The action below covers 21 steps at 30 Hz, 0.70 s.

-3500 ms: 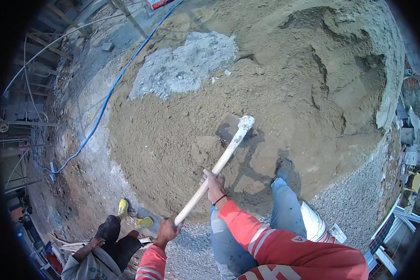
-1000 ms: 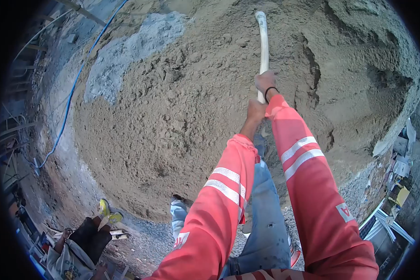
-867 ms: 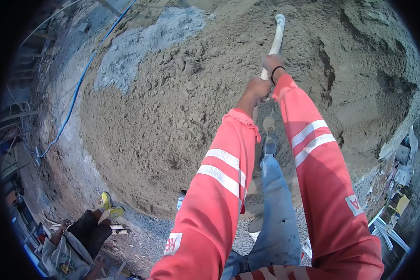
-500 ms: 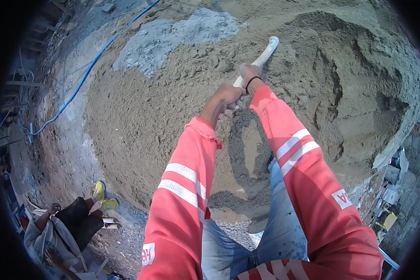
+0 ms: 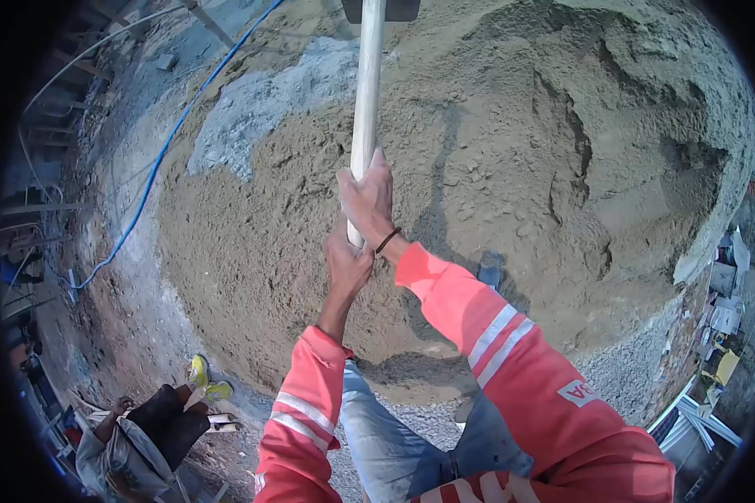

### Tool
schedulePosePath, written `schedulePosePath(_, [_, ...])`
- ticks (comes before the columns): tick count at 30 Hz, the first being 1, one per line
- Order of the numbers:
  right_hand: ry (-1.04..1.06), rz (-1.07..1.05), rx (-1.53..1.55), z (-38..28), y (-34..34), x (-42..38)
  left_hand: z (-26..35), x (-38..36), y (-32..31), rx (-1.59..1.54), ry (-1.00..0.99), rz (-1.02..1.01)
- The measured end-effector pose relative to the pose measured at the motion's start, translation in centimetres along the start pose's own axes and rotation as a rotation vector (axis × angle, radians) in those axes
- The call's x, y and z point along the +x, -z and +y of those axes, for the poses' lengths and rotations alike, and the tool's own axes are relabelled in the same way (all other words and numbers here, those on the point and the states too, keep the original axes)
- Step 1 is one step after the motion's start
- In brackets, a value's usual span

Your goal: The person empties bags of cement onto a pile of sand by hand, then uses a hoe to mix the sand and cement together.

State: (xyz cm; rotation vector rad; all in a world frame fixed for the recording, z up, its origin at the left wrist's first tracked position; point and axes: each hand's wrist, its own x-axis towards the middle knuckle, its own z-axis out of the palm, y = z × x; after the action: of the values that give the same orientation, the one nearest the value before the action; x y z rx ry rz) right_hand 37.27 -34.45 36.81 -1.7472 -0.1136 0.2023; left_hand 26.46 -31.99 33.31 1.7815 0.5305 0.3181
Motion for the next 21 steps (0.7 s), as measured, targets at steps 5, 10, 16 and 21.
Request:
schedulePosePath(5, [0.533,0.139,-0.316,-7.2,12.2,19.6,11.3,15.8,-16.2,-0.301,-0.195,-0.004])
schedulePosePath(10, [0.287,0.072,-0.572,-0.8,19.7,30.5,9.9,25.3,-30.2,-0.278,-0.268,0.063])
schedulePosePath(16, [-0.431,0.006,-0.488,20.0,20.8,29.9,-2.3,17.8,-33.5,0.056,0.308,-0.164])
schedulePosePath(21, [-0.518,0.010,-0.065,18.4,13.6,29.8,-1.5,19.9,-22.7,0.256,0.346,-0.183])
